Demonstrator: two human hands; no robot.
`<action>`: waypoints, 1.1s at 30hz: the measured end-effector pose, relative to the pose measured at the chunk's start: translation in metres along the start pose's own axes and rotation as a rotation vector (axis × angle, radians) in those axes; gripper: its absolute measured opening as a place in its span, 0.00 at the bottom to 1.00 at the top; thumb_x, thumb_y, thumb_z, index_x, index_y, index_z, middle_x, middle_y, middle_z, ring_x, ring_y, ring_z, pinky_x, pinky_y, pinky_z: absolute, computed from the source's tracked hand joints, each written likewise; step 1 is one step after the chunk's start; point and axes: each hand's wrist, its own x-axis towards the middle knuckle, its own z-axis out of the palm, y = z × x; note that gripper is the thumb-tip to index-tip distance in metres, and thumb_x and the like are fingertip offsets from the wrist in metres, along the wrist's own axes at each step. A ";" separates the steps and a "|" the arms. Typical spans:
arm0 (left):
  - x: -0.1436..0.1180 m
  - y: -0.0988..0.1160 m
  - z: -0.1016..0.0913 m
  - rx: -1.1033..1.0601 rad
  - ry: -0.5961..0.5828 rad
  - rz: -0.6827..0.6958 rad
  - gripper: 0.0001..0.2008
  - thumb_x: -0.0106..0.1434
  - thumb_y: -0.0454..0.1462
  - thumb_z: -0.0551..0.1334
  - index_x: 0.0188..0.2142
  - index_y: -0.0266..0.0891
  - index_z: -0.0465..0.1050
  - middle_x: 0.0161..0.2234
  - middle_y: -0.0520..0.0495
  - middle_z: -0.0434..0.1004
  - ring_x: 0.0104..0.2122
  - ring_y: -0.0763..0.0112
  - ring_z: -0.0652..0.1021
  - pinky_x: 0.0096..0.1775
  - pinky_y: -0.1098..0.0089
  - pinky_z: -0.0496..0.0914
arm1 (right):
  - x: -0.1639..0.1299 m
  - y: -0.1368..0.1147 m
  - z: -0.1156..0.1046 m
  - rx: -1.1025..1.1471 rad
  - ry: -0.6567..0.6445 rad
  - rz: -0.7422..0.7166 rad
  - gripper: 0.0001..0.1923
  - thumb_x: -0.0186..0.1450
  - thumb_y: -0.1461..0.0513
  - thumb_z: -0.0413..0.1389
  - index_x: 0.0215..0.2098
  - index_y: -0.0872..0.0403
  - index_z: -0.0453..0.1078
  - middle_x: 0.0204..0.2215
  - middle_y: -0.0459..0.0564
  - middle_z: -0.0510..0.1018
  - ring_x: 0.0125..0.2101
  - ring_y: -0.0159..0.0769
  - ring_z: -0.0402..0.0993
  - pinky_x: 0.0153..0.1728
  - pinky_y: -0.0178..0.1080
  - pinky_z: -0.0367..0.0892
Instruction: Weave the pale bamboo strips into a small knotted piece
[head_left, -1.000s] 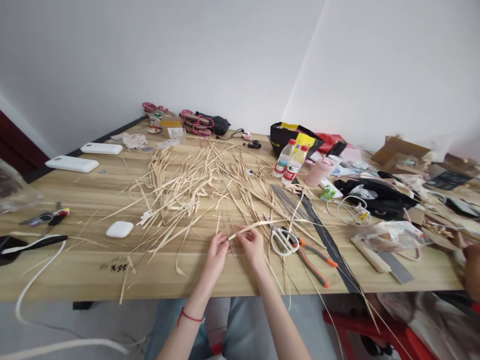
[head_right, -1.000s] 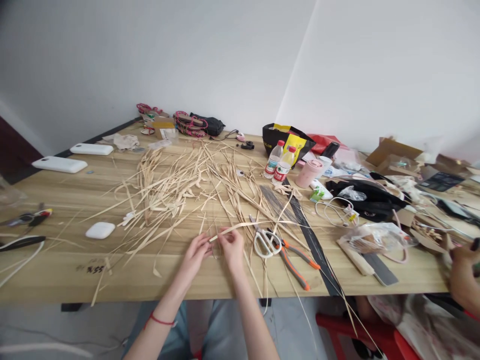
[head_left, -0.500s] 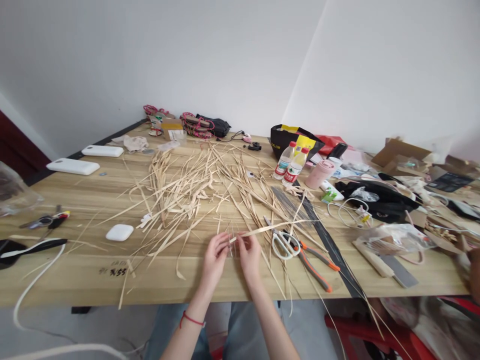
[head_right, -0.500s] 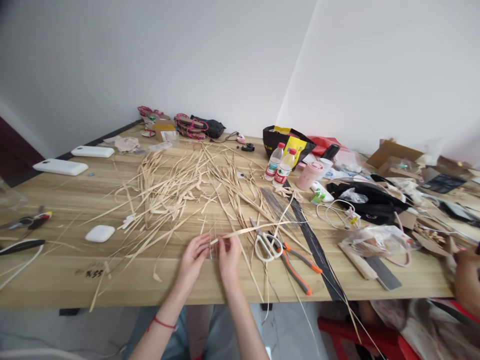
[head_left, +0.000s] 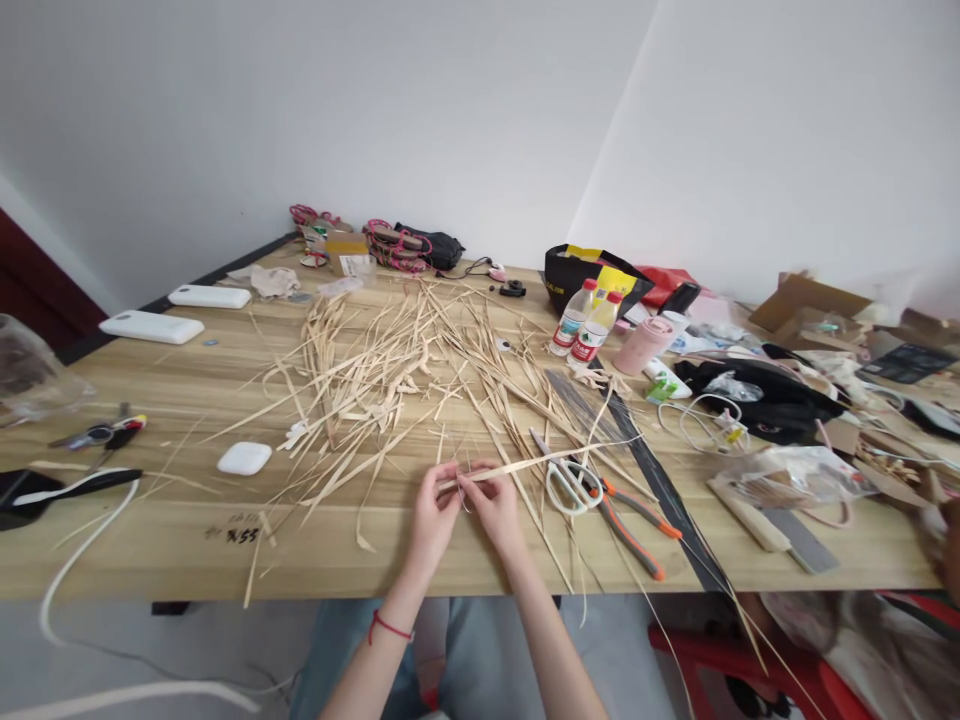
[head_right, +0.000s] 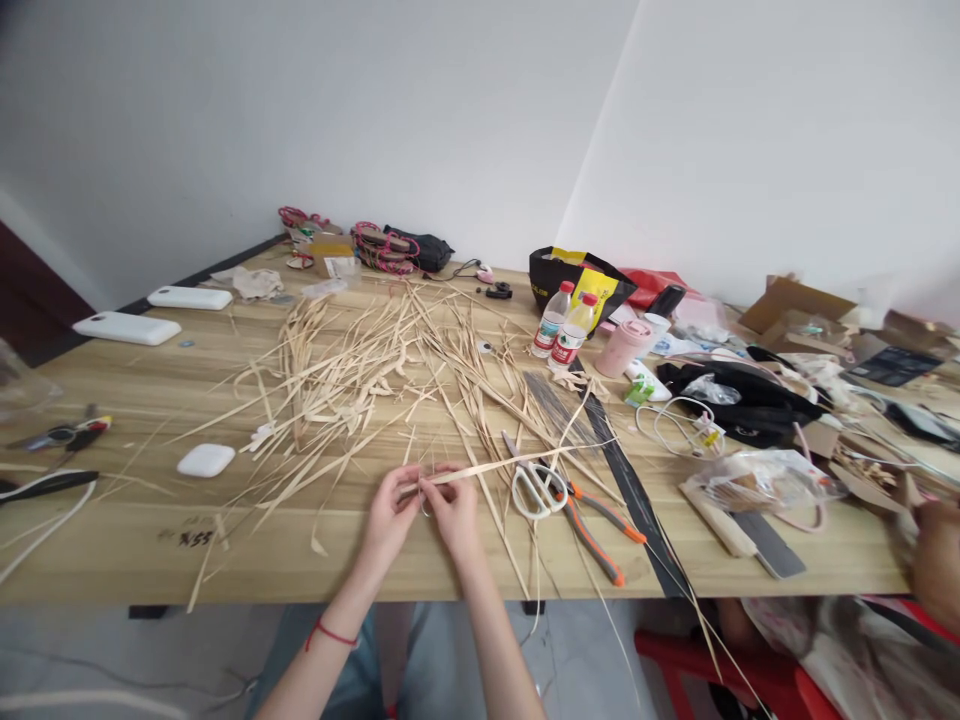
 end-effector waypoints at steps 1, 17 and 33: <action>-0.001 0.000 -0.001 0.032 0.010 0.019 0.15 0.54 0.32 0.59 0.43 0.38 0.65 0.43 0.42 0.72 0.41 0.66 0.76 0.42 0.64 0.72 | 0.000 0.000 -0.001 -0.015 -0.010 -0.002 0.11 0.56 0.56 0.59 0.28 0.56 0.76 0.40 0.55 0.74 0.34 0.39 0.73 0.31 0.37 0.71; -0.016 0.042 -0.030 0.603 -0.211 0.455 0.09 0.60 0.30 0.54 0.35 0.41 0.73 0.37 0.47 0.76 0.38 0.68 0.76 0.42 0.68 0.70 | 0.001 0.009 -0.003 -0.022 -0.065 0.138 0.15 0.53 0.53 0.61 0.29 0.56 0.70 0.25 0.50 0.77 0.26 0.36 0.73 0.27 0.36 0.68; 0.019 0.031 -0.010 -0.074 -0.100 -0.207 0.09 0.43 0.36 0.69 0.23 0.34 0.73 0.22 0.48 0.77 0.23 0.71 0.76 0.30 0.72 0.71 | 0.001 -0.002 -0.001 0.161 -0.096 0.208 0.17 0.56 0.49 0.58 0.30 0.53 0.60 0.19 0.44 0.74 0.17 0.32 0.72 0.19 0.33 0.66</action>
